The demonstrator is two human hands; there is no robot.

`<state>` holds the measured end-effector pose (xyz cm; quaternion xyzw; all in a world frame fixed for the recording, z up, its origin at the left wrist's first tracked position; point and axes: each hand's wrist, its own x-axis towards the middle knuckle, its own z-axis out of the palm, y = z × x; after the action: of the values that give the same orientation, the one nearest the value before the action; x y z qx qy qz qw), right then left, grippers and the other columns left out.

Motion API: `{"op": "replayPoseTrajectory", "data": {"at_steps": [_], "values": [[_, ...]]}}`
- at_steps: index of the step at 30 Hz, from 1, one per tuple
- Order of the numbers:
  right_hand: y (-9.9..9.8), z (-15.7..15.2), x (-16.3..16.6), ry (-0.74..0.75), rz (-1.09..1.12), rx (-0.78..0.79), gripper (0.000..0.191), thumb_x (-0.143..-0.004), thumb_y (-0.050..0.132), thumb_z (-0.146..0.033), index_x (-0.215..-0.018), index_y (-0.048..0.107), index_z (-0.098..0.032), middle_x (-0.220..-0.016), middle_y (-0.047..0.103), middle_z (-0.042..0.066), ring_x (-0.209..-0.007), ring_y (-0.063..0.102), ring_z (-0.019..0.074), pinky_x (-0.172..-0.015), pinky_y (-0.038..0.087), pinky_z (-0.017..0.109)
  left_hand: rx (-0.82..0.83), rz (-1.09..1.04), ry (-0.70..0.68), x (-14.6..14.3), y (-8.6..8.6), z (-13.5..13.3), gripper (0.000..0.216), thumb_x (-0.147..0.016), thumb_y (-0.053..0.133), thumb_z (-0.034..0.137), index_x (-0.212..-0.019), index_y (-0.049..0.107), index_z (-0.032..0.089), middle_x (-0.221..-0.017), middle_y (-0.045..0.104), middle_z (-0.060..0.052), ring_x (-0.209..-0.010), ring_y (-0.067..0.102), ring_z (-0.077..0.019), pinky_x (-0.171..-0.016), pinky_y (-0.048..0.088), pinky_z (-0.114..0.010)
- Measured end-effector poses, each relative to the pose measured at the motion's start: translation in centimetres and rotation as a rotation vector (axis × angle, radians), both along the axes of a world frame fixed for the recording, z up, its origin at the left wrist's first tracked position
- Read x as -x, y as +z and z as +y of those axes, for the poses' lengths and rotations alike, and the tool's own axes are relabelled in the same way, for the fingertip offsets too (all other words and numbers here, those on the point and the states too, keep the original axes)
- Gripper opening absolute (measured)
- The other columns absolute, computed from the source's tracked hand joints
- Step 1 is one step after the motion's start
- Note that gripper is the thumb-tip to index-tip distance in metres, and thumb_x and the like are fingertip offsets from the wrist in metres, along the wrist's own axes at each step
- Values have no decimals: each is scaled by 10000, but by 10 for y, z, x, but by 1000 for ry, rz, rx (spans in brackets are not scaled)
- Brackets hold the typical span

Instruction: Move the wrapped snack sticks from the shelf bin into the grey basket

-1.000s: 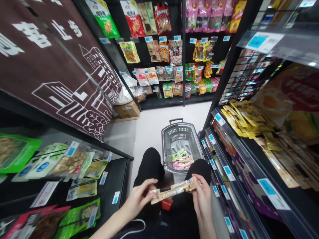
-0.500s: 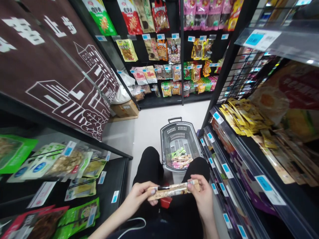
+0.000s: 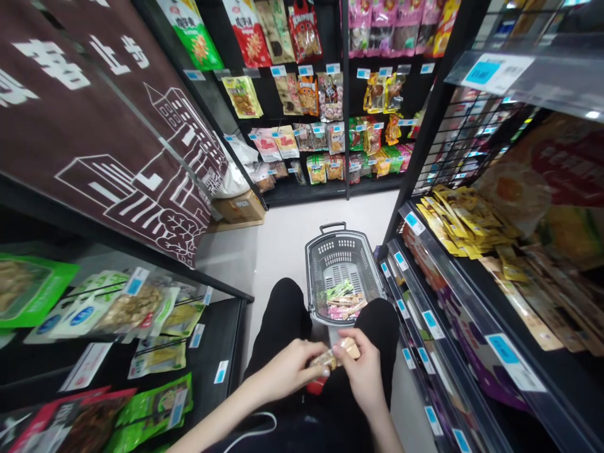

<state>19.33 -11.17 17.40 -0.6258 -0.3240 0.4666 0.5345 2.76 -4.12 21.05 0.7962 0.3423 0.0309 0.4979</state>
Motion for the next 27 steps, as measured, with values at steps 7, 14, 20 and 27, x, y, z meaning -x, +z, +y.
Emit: {"op": "replayPoseTrajectory", "data": {"at_steps": [7, 14, 20, 27], "values": [[1, -5, -13, -34, 93, -13, 348, -687, 688, -461, -870, 682, -165, -762, 724, 93, -695, 663, 235, -634, 513, 310, 691, -116, 91, 6, -6, 5, 348, -761, 595, 439, -893, 635, 119, -730, 655, -37, -631, 637, -163, -594, 489, -250], [-2, -5, -17, -54, 159, -8, 380, -670, 710, -458, -912, 663, -169, -735, 730, 91, -670, 675, 238, -618, 529, 329, 945, -155, 0, 35, -8, 15, 373, -712, 676, 389, -974, 648, 124, -885, 694, -90, -637, 664, -159, -601, 513, -253], [-2, -17, -30, 122, 126, -114, 218, -737, 676, -371, -882, 695, -209, -778, 724, 80, -736, 681, 238, -675, 543, 355, 1188, -251, -120, 50, -24, 14, 608, -645, 691, 540, -1092, 573, 146, -792, 710, -81, -503, 604, -117, -478, 478, -224], [3, -17, -29, 144, 56, -240, 280, -759, 661, -325, -1025, 680, -239, -1105, 648, 108, -1005, 611, 262, -862, 495, 388, 998, -262, 284, 44, -33, 9, 410, -479, 830, 296, -797, 652, 110, -665, 676, -25, -511, 606, -134, -444, 467, -216]]}}
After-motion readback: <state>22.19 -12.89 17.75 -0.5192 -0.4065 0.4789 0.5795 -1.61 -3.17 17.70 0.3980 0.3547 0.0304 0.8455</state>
